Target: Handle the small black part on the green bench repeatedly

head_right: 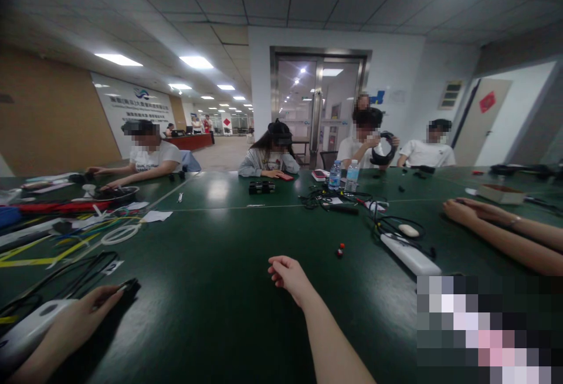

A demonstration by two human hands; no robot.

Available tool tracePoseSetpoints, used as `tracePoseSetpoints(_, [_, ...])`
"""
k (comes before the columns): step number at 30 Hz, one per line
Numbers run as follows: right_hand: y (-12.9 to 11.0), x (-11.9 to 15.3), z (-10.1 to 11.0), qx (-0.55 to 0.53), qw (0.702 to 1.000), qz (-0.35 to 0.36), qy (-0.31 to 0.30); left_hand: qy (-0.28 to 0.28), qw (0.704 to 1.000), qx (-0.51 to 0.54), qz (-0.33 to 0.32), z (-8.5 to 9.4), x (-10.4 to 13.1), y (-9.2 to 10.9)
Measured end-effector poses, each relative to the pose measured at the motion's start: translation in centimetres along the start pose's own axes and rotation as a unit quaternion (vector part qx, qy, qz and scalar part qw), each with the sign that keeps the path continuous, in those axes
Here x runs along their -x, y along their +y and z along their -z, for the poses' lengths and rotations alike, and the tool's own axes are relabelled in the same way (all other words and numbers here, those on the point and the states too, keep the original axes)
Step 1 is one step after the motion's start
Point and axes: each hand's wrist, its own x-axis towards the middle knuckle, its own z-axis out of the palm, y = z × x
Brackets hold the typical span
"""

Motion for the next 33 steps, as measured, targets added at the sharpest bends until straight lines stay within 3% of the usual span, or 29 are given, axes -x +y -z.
tracePoseSetpoints(14, [-1.5,0.4,-0.9,0.002,0.999,-0.045,0.031,0.082,0.994,0.056,-0.038,-0.6,0.4,0.3])
tracePoseSetpoints(23, [-0.5,-0.2,-0.1,0.005,0.999,-0.036,0.014,0.091,0.994,0.046,-0.047,-1.0,-0.2,-0.5])
tracePoseSetpoints(33, [-1.6,0.5,-0.7,0.004,0.998,-0.049,0.026,0.074,0.997,0.016,-0.032,-0.7,-0.1,-0.3])
